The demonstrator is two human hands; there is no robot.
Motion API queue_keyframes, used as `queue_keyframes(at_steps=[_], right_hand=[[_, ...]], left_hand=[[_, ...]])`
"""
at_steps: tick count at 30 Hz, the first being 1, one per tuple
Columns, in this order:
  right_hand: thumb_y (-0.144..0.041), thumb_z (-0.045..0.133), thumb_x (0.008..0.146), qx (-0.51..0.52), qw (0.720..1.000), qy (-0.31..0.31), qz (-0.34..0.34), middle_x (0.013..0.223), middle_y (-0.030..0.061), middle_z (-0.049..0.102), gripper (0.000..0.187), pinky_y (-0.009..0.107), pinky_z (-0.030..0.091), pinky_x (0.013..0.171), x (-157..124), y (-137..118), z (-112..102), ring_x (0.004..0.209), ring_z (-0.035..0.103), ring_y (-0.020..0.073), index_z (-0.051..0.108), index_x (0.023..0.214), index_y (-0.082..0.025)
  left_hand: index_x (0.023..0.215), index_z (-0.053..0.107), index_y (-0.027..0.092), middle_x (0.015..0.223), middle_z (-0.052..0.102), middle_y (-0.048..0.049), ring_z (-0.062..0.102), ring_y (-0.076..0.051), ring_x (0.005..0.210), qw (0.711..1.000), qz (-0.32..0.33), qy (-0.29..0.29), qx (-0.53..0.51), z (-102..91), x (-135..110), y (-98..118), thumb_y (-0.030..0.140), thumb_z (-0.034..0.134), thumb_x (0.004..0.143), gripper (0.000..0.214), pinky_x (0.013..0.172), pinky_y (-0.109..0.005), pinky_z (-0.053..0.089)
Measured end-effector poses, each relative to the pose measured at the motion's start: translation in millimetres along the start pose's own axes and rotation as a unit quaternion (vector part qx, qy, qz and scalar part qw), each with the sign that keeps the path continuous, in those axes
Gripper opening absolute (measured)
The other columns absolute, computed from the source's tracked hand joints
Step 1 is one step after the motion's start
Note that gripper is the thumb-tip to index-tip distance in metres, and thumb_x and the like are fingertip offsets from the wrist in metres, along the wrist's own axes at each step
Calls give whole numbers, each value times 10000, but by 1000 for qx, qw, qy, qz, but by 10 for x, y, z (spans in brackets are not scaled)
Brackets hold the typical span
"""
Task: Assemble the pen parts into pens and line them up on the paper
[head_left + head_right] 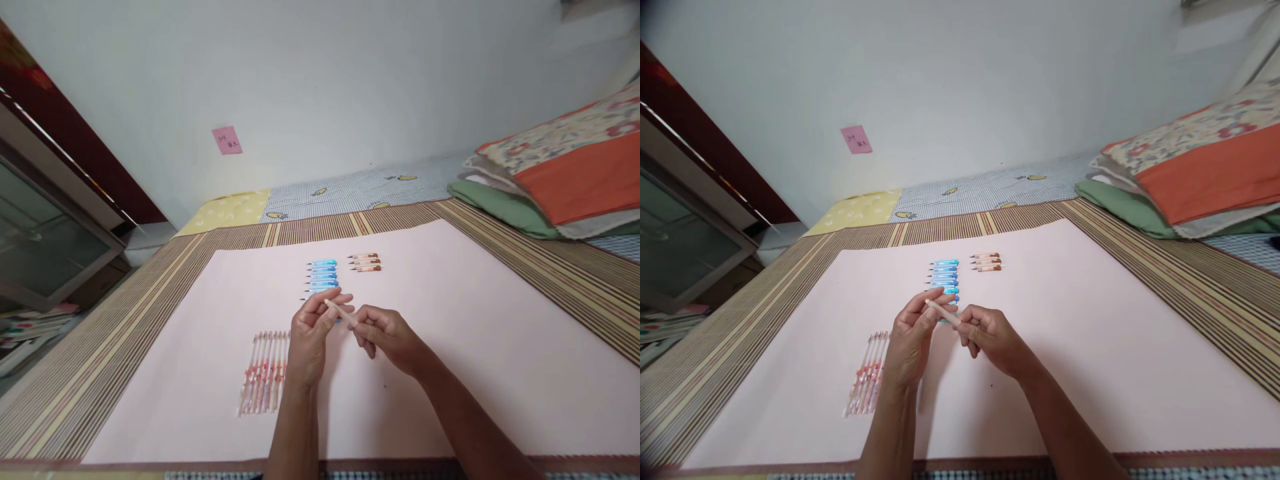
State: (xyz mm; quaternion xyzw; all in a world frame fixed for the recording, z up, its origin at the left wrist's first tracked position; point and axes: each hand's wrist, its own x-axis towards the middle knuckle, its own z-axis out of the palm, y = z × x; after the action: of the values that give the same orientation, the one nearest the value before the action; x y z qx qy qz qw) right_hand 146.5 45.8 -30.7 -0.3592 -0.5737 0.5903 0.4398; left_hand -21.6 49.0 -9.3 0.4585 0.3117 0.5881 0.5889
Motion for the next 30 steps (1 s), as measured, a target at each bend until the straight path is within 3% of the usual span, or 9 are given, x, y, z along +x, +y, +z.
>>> queue_keyframes(at_steps=[5, 11, 17, 23, 30], right_hand=[[-420, 705, 835, -9, 999, 29, -13, 677, -23, 589, 266, 263, 423, 556, -7, 21, -24, 551, 516, 108, 597, 773, -185], [-383, 746, 799, -36, 995, 82, -33, 622, -32, 566, 241, 270, 385, 589, 11, 42, -11, 601, 495, 126, 611, 761, -186], [-382, 781, 760, -20, 992, 122, -30, 612, -40, 532, 270, 267, 342, 568, 14, 45, -2, 586, 458, 120, 597, 743, -186], [-382, 758, 788, -40, 992, 117, -37, 671, -29, 556, 234, 262, 366, 601, 28, 80, -41, 642, 476, 127, 640, 776, -181], [-352, 674, 857, -106, 987, 112, -53, 843, 14, 663, 168, 304, 456, 775, 19, 28, 13, 838, 597, 194, 696, 904, -191]], left_hand=[[958, 769, 173, 957, 777, -113, 718, -257, 922, 998, 31, 56, 25, 6, 1, 4, 338, 726, 840, 208, 890, -390, 509], [977, 759, 171, 971, 782, -122, 720, -275, 962, 998, 26, 50, 28, 76, -34, 45, 344, 755, 815, 236, 894, -401, 520], [878, 689, 174, 990, 778, -117, 710, -272, 985, 998, 36, 56, 2, 167, -57, 80, 312, 781, 794, 186, 911, -423, 516], [860, 670, 170, 984, 777, -104, 709, -251, 991, 998, 53, 26, 28, 175, -70, 111, 268, 745, 830, 127, 915, -406, 520], [872, 677, 175, 972, 768, -89, 699, -231, 975, 995, 74, 18, 71, 141, -73, 105, 219, 732, 844, 76, 934, -395, 504]])
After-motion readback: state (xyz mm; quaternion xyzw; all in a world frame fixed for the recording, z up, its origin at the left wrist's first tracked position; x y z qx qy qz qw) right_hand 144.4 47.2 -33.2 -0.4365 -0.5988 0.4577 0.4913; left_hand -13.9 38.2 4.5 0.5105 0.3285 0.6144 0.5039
